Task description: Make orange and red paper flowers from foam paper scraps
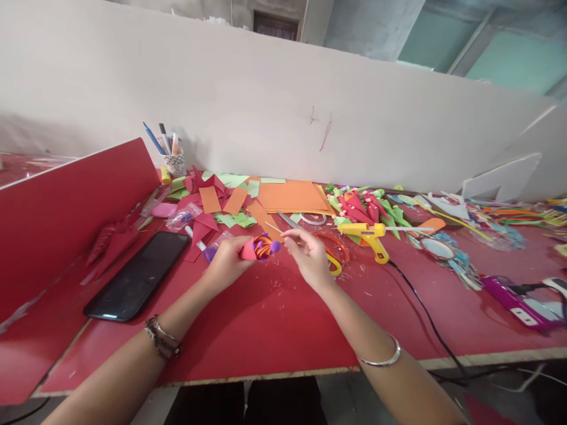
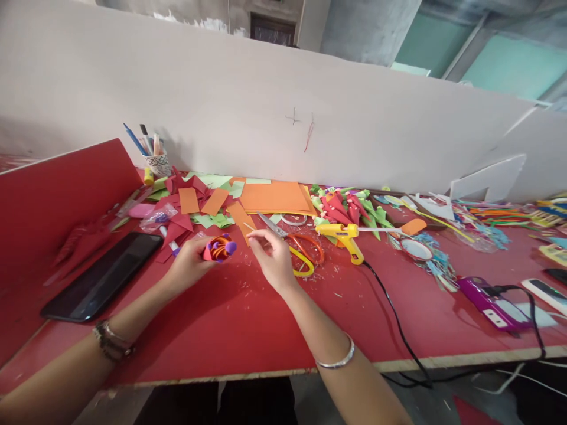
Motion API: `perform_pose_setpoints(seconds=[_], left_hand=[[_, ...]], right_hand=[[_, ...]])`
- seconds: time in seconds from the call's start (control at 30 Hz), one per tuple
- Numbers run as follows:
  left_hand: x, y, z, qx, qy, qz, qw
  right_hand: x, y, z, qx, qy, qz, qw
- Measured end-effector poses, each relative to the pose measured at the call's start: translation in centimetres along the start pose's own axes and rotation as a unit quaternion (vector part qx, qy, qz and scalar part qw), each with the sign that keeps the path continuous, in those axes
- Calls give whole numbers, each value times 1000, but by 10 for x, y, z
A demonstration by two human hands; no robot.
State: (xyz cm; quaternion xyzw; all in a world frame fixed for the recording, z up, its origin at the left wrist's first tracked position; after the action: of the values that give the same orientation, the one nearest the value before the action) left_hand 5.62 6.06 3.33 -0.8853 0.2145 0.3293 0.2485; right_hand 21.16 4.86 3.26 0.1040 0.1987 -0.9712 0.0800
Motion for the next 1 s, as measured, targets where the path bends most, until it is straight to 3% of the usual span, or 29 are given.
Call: perform_pose_setpoints(seconds=[0.17, 0.23, 0.47, 0.73, 1.0], left_hand=[[9, 0, 6, -53, 133, -20, 990], [13, -1, 4, -52, 196, -5, 979], [27, 1, 3, -48, 304, 84, 948], [28, 2, 2, -51, 266, 110, 956], [36, 7, -12, -45, 293, 220, 930]], right_hand=[[26, 3, -2, -11, -47, 106, 993], [32, 5, 4, -25, -34, 119, 992], [28, 8, 21, -80, 52, 86, 992], [1, 6, 19, -41, -14, -54, 998], [1, 7, 24, -31, -77, -20, 996]])
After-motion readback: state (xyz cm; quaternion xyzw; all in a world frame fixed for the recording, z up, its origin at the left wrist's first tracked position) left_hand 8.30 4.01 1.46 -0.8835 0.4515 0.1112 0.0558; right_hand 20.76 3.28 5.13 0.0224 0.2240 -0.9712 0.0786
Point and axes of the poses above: each hand's wrist, its own y-axis away from the middle knuckle, its own x-axis out of the palm, z = x × y, the point moved 6 cm from there along -y, towards the middle knuckle, and after that the axes turned 11 degrees about z, right-handed, at the moved point
